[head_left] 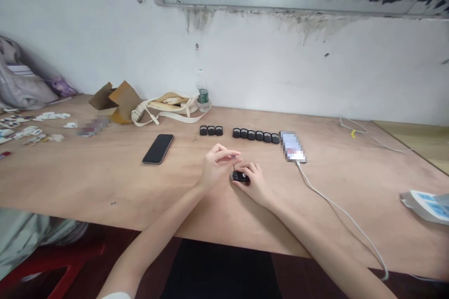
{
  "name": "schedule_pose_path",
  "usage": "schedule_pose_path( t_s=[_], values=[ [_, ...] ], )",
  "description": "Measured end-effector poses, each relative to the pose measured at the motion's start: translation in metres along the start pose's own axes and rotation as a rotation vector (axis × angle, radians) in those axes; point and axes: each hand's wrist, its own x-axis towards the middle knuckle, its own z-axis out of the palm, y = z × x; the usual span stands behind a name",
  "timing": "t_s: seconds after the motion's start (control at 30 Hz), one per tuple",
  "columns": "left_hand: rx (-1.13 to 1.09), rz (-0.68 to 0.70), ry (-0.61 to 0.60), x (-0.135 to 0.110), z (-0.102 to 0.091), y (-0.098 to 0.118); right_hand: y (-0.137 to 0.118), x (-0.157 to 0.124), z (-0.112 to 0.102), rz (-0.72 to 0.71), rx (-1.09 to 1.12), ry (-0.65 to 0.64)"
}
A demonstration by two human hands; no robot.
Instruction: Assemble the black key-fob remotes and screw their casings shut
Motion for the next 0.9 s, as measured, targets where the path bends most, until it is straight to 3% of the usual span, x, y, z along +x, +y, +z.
schedule_pose_path(
  t_s=[0.27,0.5,0.73,0.8,0.9],
  values=[
    [-0.071,-0.018,-0.169,0.006,-0.008,-0.001,0.001,-0.001,0.0,-0.003,0.001,-0.005],
    [0.011,-0.004,-0.021,0.002,-0.003,0.003,0.0,-0.001,0.0,0.006,0.007,0.0],
    [-0.085,-0.015,-0.278,0.006,-0.015,0.003,0.001,-0.001,0.0,-0.003,-0.005,-0.002],
    [-0.061,0.005,-0.267,0.004,-0.012,0.005,0.001,0.0,0.0,-0.005,-0.009,-0.001],
    [0.064,0.068,-0.132,0.002,-0.005,0.007,0.001,0.0,0.001,0.003,0.006,-0.006]
  ],
)
